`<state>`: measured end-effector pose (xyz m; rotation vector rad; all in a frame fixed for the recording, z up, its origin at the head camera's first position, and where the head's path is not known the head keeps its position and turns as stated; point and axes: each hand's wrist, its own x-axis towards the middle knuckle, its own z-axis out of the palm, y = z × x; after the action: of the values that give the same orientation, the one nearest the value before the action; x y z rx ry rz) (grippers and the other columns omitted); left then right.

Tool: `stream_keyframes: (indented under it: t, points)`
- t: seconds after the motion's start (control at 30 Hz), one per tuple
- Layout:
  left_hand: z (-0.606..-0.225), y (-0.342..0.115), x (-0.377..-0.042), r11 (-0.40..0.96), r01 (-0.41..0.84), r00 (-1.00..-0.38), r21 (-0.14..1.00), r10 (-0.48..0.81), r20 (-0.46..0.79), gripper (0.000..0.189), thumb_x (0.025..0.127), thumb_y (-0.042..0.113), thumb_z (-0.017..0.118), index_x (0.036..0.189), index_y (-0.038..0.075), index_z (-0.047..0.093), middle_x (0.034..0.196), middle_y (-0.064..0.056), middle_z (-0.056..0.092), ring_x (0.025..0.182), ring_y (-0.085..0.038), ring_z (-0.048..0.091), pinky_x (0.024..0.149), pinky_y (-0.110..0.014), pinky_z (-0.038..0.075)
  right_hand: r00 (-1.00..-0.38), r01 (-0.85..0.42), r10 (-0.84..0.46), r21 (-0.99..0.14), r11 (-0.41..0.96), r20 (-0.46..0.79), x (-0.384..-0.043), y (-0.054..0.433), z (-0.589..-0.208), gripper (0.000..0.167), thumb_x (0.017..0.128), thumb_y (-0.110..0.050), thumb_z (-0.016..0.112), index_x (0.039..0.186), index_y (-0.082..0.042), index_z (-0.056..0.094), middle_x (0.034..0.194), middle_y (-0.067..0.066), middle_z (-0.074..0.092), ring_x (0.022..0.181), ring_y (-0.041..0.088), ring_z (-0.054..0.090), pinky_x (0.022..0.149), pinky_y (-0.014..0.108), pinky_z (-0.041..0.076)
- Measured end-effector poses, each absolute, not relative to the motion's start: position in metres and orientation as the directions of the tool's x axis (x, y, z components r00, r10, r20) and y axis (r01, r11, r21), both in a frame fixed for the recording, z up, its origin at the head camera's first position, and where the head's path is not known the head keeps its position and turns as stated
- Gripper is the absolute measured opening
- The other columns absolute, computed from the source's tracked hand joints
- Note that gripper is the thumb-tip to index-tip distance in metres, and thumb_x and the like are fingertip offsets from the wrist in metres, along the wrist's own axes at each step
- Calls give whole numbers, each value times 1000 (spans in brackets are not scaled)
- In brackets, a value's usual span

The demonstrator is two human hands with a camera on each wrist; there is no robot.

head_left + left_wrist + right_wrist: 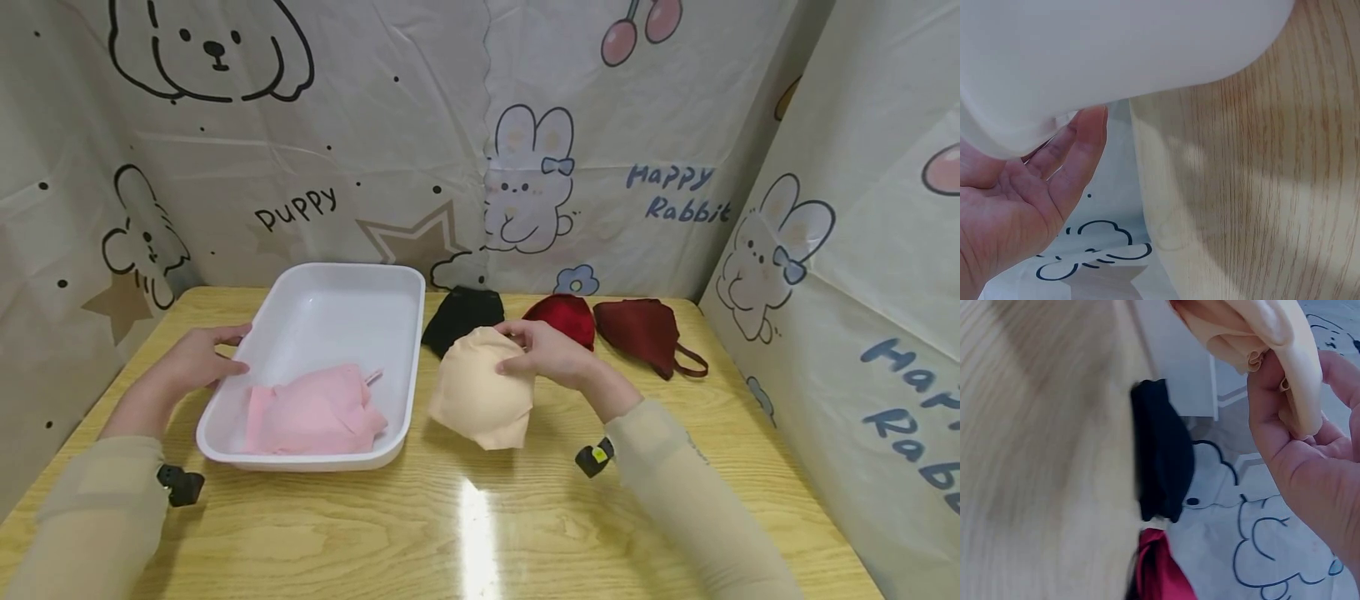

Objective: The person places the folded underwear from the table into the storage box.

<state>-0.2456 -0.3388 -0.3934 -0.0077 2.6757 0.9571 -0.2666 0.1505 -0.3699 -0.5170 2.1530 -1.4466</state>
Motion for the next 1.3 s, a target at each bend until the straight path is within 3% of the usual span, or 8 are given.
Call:
stream_keyframes:
  t: [0.5, 0.87, 1.07, 1.3]
  points:
    - [-393, -339, -244, 781, -115, -953, 614, 87, -289, 77, 89, 19, 65, 148, 0, 19, 140, -36, 29, 98, -34, 60, 77, -41, 56, -834, 38, -537, -984, 172, -126, -269, 134, -323, 53, 83, 1, 66, 132, -3, 47, 110, 15, 63, 79, 21, 67, 68, 35, 58]
    - [-393, -337, -246, 777, -112, -955, 619, 89, -285, 76, 89, 18, 64, 148, 0, 19, 140, -36, 29, 98, -35, 60, 77, -41, 57, -892, 15, -446, -991, 135, -74, -274, 113, -306, 54, 84, -2, 67, 134, -7, 47, 109, 17, 62, 80, 21, 66, 68, 33, 57]
    - [-392, -338, -246, 775, -104, -955, 623, 96, -279, 77, 89, 17, 64, 148, 0, 19, 140, -36, 29, 101, -37, 58, 78, -42, 56, -918, 62, -391, -998, 29, -69, -283, 99, -306, 51, 85, 0, 65, 133, -6, 48, 113, 18, 60, 85, 21, 64, 73, 32, 57]
    - [-392, -337, -246, 781, -111, -954, 615, 90, -286, 76, 89, 16, 64, 148, -1, 19, 139, -37, 29, 102, -38, 57, 78, -42, 56, -944, 107, -326, -985, -135, -58, -293, 78, -309, 52, 86, 2, 63, 135, -6, 47, 115, 17, 59, 85, 20, 63, 67, 31, 56]
